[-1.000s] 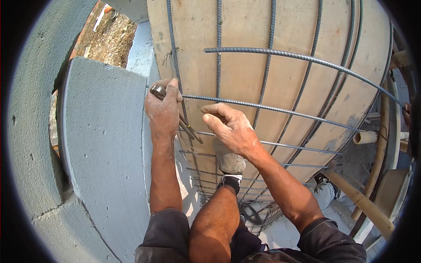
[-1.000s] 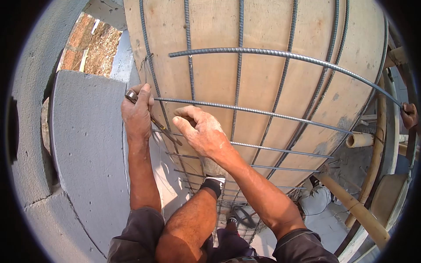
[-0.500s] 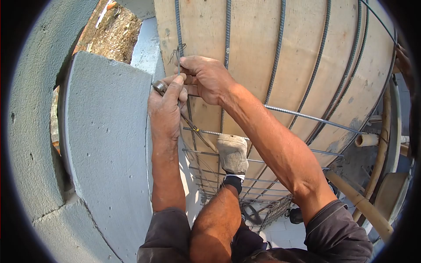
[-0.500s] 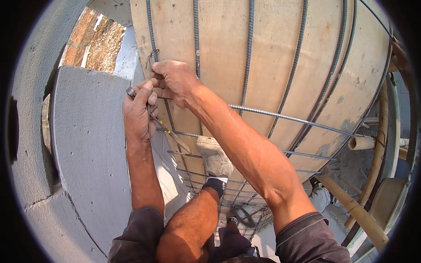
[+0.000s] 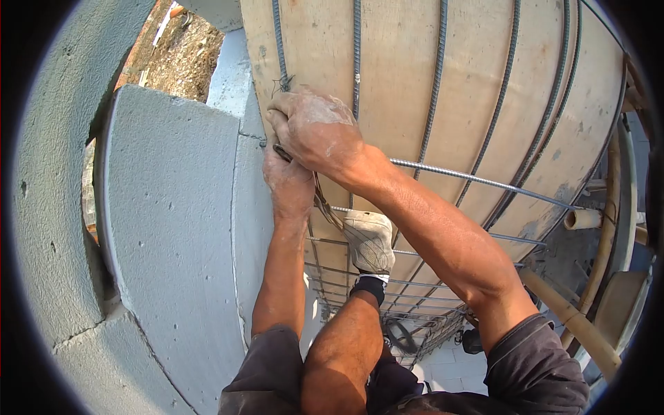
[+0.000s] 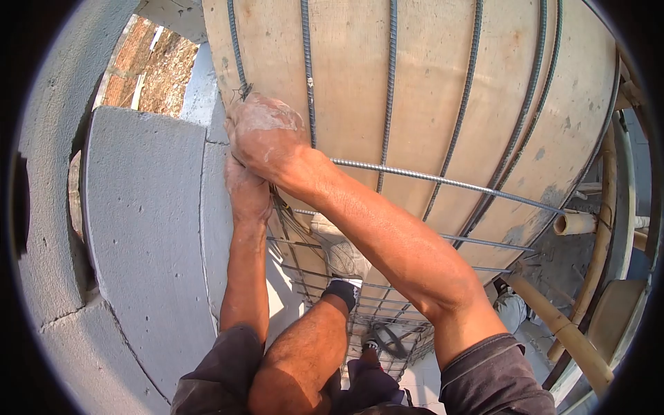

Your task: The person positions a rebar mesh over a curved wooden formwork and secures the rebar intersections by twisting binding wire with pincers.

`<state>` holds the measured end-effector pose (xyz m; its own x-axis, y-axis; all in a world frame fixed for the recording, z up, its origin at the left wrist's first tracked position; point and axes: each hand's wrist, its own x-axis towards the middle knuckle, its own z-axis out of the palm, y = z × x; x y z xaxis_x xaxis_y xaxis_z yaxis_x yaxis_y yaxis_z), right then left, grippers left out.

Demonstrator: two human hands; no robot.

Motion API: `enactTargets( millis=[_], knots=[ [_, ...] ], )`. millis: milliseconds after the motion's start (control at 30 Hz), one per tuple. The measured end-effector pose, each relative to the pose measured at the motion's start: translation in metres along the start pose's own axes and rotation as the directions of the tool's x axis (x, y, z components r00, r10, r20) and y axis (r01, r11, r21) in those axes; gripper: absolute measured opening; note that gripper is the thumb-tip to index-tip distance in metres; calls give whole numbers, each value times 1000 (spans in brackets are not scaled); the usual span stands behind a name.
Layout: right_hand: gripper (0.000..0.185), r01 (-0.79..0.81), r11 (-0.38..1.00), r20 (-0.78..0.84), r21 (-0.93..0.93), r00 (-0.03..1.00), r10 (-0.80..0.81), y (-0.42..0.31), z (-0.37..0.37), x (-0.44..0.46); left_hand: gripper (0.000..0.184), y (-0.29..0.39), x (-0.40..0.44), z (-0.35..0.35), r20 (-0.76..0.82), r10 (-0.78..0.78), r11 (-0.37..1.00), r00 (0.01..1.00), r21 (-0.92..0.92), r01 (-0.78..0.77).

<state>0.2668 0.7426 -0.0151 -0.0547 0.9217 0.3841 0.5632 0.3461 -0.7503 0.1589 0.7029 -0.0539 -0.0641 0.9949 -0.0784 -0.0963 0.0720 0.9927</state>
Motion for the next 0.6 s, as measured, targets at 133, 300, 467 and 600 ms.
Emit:
enactTargets(
  millis=[133, 300, 467, 600],
  knots=[
    [34, -301, 940, 42, 158, 954, 298, 3, -16, -22, 21, 6, 0, -2, -8, -108, 991, 994, -81, 107],
    [36, -581, 804, 309, 126, 793, 525, -3, -24, -26, 21, 1, 0, 3, 12, -108, 992, 994, -58, 108],
    [35, -583, 791, 237, 188, 808, 539, 12, -25, -24, 21, 14, -9, 2, 93, -211, 975, 973, 88, 203],
    [32, -496, 851, 106, 174, 868, 485, 17, -29, -31, 29, 31, -4, 1, -131, -65, 996, 989, 59, 73]
  ],
)
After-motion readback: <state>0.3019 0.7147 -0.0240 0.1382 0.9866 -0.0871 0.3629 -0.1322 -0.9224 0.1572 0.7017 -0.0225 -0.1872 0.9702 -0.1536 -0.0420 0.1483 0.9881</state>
